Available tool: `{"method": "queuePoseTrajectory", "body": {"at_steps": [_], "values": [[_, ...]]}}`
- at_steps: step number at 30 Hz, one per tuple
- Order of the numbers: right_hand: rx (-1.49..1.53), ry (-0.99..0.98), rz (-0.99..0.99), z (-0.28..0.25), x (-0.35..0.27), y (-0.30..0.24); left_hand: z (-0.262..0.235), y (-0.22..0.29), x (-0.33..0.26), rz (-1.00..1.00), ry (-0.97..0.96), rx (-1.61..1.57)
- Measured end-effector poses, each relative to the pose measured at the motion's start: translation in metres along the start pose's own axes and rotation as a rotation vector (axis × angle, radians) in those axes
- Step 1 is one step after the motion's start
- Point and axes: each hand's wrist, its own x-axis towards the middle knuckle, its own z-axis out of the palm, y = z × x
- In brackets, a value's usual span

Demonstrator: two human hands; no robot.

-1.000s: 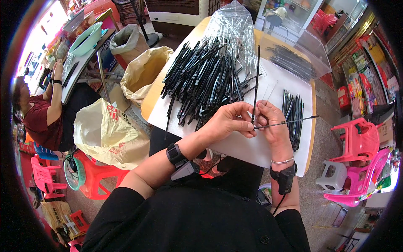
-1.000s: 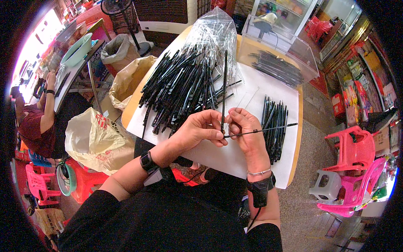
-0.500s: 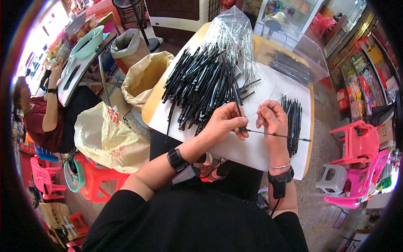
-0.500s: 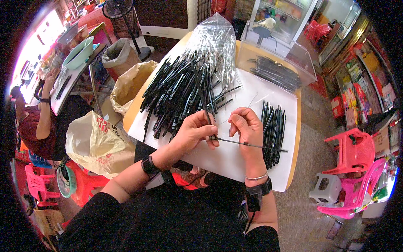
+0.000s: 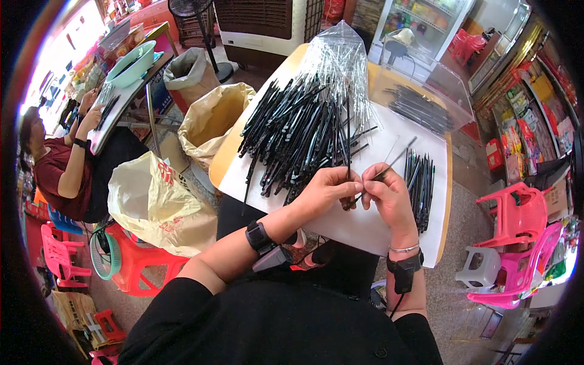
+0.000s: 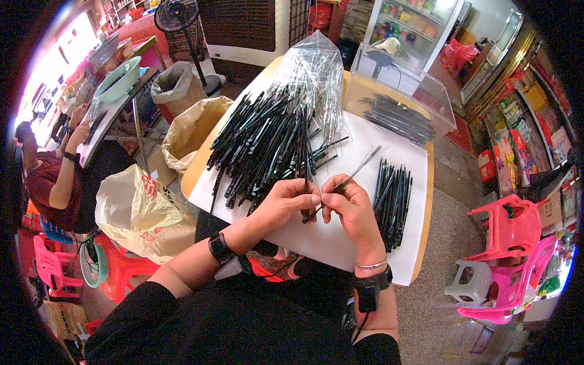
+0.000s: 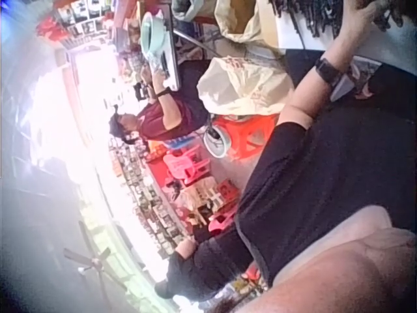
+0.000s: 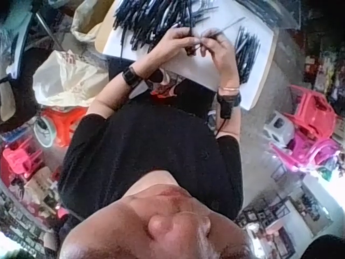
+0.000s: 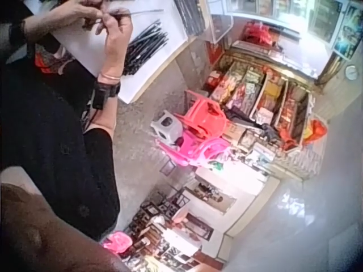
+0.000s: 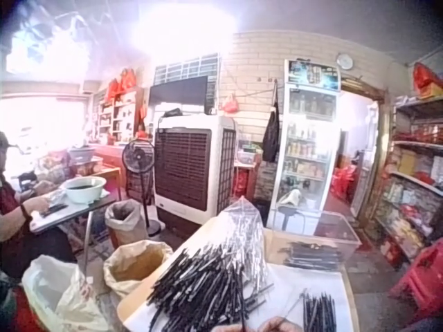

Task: Sorting and counting black plastic sticks from a pile on a table.

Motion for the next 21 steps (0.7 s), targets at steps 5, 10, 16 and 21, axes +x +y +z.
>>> {"method": "queuePoseTrajectory", "body": {"at_steps": [5, 10, 16, 21], "values": [[0.079, 0.091, -0.116, -0.003, 0.007, -0.001, 0.002, -0.004, -0.001, 0.053, 0.084, -0.064], [0.099, 0.148, -0.131, -0.007, 0.006, 0.002, 0.010, -0.005, -0.001, 0.032, 0.118, 0.130], [-0.020, 0.196, -0.164, -0.006, 0.005, 0.003, 0.010, -0.007, 0.000, -0.015, 0.161, 0.193], [-0.112, 0.178, -0.156, -0.005, 0.006, 0.010, 0.010, -0.009, 0.001, 0.069, 0.157, 0.311]]}}
